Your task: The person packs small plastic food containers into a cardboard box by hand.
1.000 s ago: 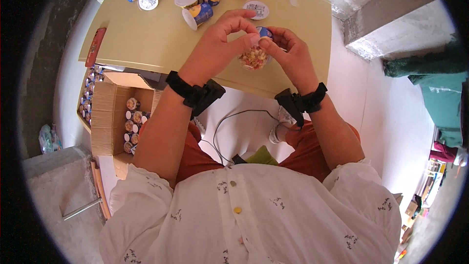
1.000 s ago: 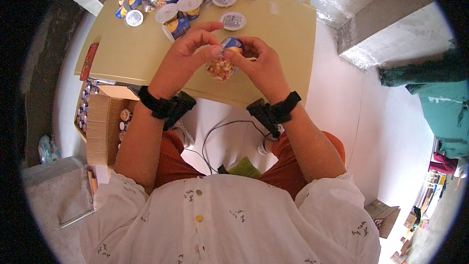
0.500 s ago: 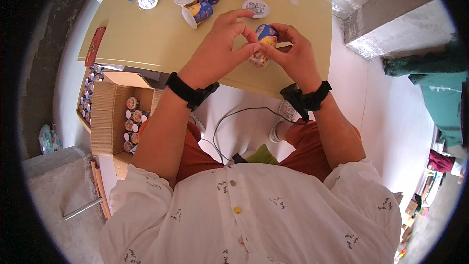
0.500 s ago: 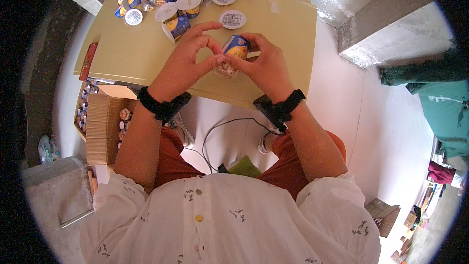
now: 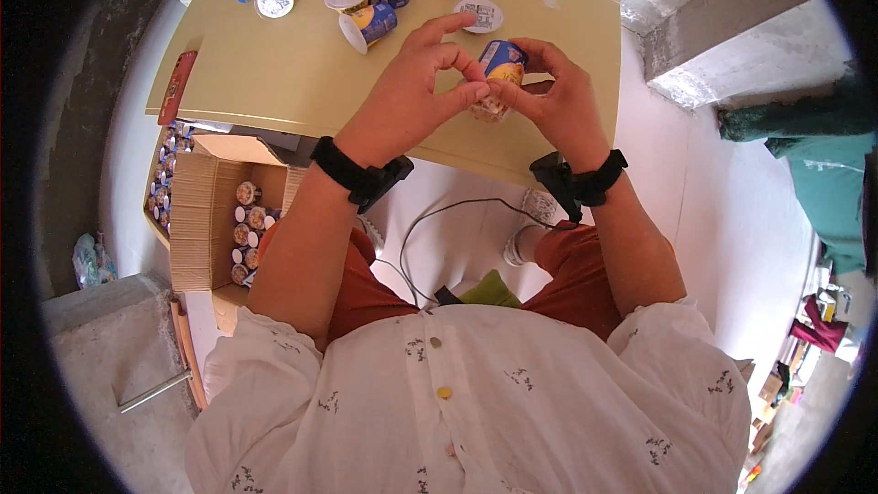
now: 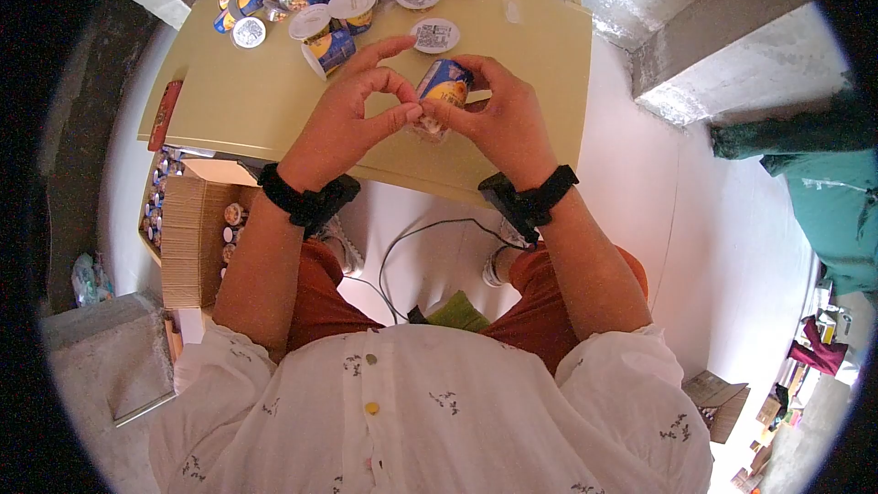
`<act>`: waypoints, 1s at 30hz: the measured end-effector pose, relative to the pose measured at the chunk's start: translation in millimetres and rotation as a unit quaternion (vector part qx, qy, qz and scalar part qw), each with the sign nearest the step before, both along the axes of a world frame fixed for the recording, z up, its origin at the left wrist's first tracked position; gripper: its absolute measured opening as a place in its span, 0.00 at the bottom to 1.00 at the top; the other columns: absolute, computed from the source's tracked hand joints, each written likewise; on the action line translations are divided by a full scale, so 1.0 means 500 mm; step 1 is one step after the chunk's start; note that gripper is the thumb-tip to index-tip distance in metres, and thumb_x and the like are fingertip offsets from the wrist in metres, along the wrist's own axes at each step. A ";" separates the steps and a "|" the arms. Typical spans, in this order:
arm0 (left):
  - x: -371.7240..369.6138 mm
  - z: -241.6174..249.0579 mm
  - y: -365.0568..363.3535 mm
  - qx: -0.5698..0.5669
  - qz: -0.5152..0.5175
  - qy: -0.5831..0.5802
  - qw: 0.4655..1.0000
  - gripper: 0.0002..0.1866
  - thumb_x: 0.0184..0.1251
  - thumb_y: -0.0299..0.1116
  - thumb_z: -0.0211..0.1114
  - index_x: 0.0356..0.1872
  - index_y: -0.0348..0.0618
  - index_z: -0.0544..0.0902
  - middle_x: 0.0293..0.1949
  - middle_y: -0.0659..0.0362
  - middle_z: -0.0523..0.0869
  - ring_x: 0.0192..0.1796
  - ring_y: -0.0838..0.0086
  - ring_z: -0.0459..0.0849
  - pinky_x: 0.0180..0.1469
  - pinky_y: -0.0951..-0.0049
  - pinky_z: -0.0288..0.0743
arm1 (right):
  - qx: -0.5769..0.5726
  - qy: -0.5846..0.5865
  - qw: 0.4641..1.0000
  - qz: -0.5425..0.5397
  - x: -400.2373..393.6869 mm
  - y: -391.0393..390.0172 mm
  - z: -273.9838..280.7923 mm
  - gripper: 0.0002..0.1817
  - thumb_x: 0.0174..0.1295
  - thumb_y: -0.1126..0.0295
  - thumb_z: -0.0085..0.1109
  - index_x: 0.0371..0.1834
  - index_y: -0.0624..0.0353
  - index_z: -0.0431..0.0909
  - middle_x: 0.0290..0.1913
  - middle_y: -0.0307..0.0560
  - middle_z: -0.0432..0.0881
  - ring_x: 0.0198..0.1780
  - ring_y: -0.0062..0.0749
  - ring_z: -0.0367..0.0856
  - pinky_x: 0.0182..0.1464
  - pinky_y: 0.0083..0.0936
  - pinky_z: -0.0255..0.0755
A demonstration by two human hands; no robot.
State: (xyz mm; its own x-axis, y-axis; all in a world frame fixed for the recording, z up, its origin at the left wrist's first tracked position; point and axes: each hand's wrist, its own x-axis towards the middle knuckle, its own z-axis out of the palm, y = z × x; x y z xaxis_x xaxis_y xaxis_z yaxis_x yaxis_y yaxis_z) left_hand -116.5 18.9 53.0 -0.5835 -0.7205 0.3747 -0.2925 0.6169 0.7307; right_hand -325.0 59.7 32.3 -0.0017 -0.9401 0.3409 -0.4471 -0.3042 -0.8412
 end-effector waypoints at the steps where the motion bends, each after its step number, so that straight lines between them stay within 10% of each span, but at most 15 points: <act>1: 0.000 -0.001 0.001 0.016 -0.004 0.009 1.000 0.08 0.62 0.35 0.70 0.35 0.44 0.82 0.70 0.53 0.70 0.71 0.61 0.67 0.73 0.62 0.57 | 0.000 0.000 1.000 0.000 0.000 0.001 0.002 0.28 0.53 0.64 0.75 0.54 0.67 0.77 0.43 0.55 0.85 0.45 0.33 0.86 0.42 0.27 0.84; 30: -0.010 -0.025 0.001 0.072 -0.040 0.008 0.997 0.11 0.70 0.38 0.62 0.40 0.41 0.76 0.69 0.48 0.71 0.72 0.57 0.67 0.72 0.64 0.58 | 0.068 -0.054 0.995 0.054 -0.009 -0.006 -0.017 0.27 0.55 0.65 0.75 0.56 0.64 0.77 0.44 0.52 0.86 0.45 0.31 0.86 0.47 0.27 0.82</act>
State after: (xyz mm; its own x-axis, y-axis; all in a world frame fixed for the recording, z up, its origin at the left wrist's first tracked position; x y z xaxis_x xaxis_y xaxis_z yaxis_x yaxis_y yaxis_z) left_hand -121.6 19.3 40.4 -0.6351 -0.7197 0.2806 -0.2340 0.5254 0.8180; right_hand -329.4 56.6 24.0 0.0713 -0.9743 0.2138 -0.3230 -0.2253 -0.9192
